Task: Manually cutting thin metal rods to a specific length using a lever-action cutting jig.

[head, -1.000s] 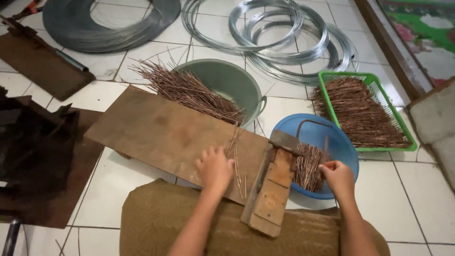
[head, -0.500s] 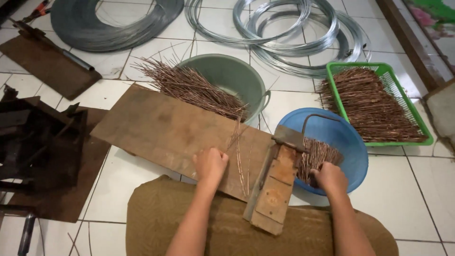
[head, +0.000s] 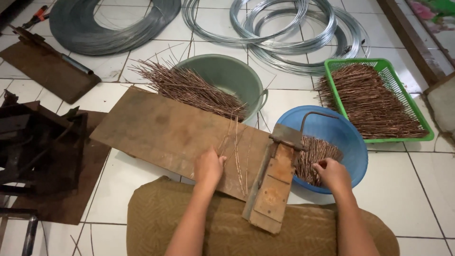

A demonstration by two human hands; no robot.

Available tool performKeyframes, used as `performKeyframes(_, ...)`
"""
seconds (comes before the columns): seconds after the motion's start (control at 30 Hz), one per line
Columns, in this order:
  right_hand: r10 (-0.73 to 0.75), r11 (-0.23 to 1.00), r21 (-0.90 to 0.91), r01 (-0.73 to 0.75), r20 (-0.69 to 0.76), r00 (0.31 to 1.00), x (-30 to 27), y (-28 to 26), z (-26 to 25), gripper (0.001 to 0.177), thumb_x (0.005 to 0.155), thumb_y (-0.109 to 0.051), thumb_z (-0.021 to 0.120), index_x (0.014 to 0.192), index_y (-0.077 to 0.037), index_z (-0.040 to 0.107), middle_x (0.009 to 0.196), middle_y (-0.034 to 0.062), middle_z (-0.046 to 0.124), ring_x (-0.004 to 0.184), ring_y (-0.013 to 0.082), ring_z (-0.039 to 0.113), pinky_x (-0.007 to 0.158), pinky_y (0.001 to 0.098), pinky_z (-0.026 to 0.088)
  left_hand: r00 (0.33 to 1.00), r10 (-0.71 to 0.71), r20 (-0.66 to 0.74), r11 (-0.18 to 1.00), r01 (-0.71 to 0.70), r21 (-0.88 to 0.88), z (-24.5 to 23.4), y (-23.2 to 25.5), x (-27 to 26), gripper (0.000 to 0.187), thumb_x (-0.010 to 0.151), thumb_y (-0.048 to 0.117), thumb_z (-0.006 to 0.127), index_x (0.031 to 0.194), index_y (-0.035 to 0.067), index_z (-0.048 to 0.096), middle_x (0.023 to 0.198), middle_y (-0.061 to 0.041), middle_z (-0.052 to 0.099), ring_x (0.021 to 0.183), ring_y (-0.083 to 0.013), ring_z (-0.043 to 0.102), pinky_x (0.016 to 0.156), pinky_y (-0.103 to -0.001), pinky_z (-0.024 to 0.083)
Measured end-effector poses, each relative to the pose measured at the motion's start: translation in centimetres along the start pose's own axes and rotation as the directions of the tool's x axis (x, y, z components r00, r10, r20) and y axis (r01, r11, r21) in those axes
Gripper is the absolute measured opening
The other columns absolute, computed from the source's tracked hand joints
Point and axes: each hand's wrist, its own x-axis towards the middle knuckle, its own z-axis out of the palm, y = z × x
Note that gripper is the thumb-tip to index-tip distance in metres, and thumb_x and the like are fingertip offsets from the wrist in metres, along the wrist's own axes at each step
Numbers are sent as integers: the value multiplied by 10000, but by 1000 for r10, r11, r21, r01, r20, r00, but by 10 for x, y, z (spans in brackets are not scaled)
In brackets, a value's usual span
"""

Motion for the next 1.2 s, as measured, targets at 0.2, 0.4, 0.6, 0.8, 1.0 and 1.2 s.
performKeyframes(0.2, 13, 999, 31, -14, 11, 1000, 3, 7, 2, 481, 971, -407, 687, 1291, -52, 741, 1219, 171, 780, 1211, 380, 687, 985, 507, 550, 999, -47, 19, 999, 47, -8, 32, -20, 30, 324, 988, 252, 578, 1010, -10, 767, 987, -267, 735, 1036, -466, 711, 838, -555, 587)
performKeyframes(0.4, -1, 999, 39, 0, 28, 1000, 3, 7, 2, 476, 974, -404, 680, 1282, -49, 749, 1204, 179, 786, 1199, 386, 694, 988, 508, 546, 1000, -21, 19, 1000, 21, 7, 19, -14, 19, 301, 976, 203, 585, 977, -25, 783, 976, -301, 727, 1026, -497, 704, 849, -561, 582)
performKeyframes(0.6, -19, 1000, 2, 19, 39, 999, 3, 5, 3, 453, 965, -406, 675, 1252, -68, 769, 1198, 164, 791, 1194, 379, 699, 986, 503, 551, 1000, -4, 21, 998, 3, 59, 24, -19, 24, 310, 968, 211, 588, 960, -32, 780, 958, -295, 728, 1016, -483, 709, 854, -549, 584)
performKeyframes(0.8, -22, 1000, 15, 22, 40, 999, 10, 11, 7, 445, 963, -394, 685, 1250, -67, 775, 1180, 164, 797, 1175, 376, 710, 976, 500, 553, 999, -10, 41, 998, 8, 57, 26, -23, 27, 334, 975, 183, 569, 947, -85, 767, 937, -311, 726, 1022, -495, 705, 860, -559, 584)
performKeyframes(1.0, -34, 999, 24, 32, 72, 997, 2, 2, -1, 460, 964, -383, 678, 1256, -38, 765, 1206, 197, 784, 1194, 411, 693, 992, 525, 542, 999, 45, 30, 998, -47, 49, 0, -13, 1, 282, 917, 223, 645, 843, -6, 793, 897, -289, 735, 993, -485, 710, 837, -535, 578)
performKeyframes(1.2, -35, 999, 32, 32, 77, 996, 2, 4, 2, 450, 959, -382, 694, 1235, -36, 775, 1189, 199, 787, 1176, 405, 702, 975, 518, 550, 999, -18, 38, 1000, 17, 25, 14, -29, 17, 243, 921, 174, 656, 985, -21, 787, 935, -269, 749, 993, -435, 728, 833, -512, 585)
